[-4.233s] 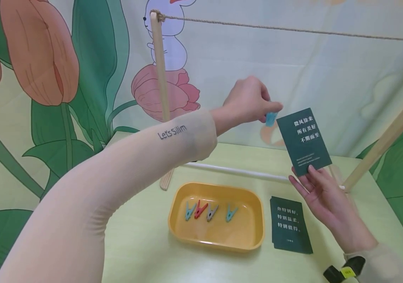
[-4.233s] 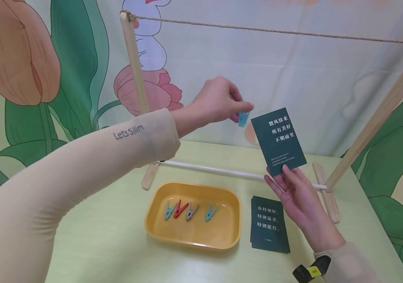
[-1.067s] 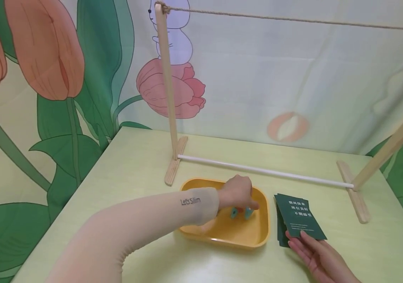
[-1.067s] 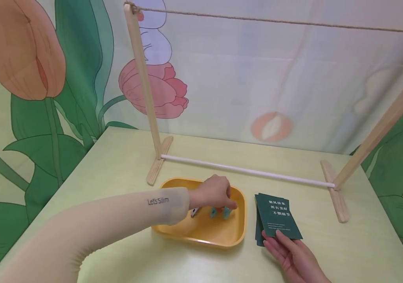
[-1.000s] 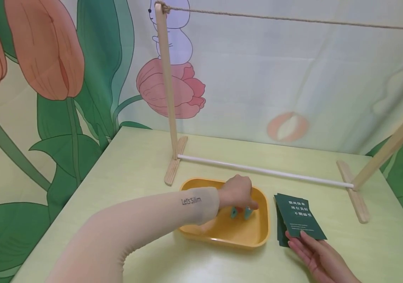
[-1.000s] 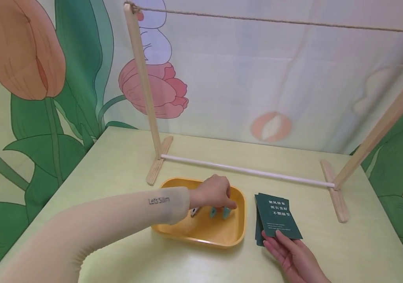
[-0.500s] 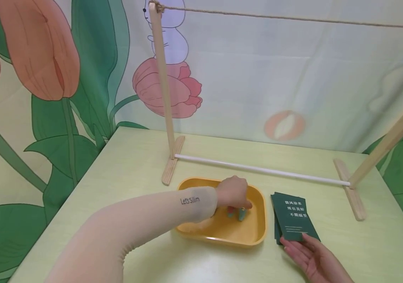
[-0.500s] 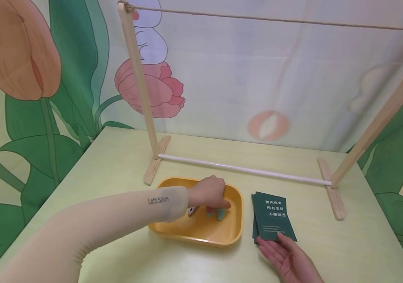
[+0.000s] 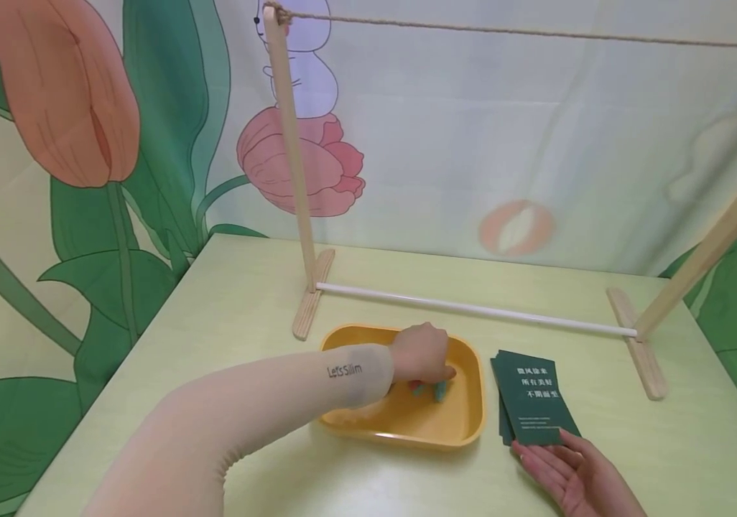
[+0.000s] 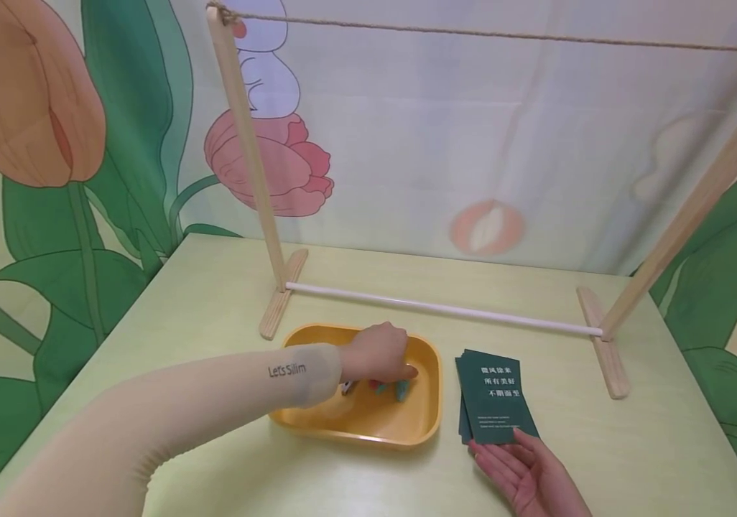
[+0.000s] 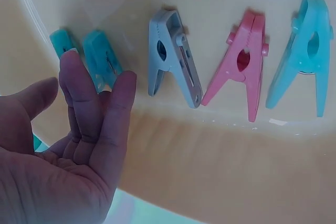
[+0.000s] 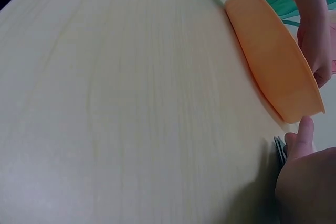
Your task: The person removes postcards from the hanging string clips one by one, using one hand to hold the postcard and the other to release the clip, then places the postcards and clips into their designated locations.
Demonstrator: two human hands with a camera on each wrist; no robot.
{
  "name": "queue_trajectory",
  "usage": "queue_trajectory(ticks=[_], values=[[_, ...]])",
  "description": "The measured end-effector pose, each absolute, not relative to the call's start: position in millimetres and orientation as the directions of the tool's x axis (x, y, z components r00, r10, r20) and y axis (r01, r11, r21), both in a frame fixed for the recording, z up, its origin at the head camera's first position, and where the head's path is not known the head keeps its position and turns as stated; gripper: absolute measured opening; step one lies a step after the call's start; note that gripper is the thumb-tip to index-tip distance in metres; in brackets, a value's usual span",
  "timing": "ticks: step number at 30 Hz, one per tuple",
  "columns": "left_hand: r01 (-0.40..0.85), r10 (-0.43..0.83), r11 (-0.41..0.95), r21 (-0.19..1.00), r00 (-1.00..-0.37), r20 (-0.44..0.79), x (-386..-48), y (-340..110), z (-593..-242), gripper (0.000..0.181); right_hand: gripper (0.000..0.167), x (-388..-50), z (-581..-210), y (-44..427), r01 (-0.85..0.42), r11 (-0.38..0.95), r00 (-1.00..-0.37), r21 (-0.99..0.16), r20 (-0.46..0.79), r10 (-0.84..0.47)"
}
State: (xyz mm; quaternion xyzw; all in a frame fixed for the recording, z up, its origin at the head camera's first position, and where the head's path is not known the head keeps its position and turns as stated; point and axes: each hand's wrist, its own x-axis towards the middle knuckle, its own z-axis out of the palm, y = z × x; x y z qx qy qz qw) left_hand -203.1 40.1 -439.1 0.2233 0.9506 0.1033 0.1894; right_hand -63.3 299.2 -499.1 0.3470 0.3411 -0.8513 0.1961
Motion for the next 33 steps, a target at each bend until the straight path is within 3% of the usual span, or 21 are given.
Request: queue_trajectory(ticks=[8,12,25,33], values=[[0.376,0.446,0.890,0.258,-0.836,-0.320,-205.4,36.3,-436.4,0.045,0.038,-62.5,-499.9,295.4,0.575,-0.676,-0.685,-0.461,-0.723,-0.090],[0.367,0.447,0.889,0.273,-0.823,-0.350,-206.1,32.3,-428.8,0.055,0.040,-63.8,-502.5,295.5,0.576,-0.677,-0.682,-0.457,-0.725,-0.091],[0.317,0.469,0.851,0.419,-0.818,-0.333,-198.5,-7.8,-391.3,0.058,0.045,-60.6,-506.8,295.3,0.572,-0.687,-0.681,-0.448,-0.726,-0.094],[0.344,0.509,0.801,0.489,-0.821,-0.257,-187.9,-39.6,-373.9,0.035,0.047,-61.6,-494.7,295.8,0.581,-0.688,-0.695,-0.435,-0.705,-0.141]])
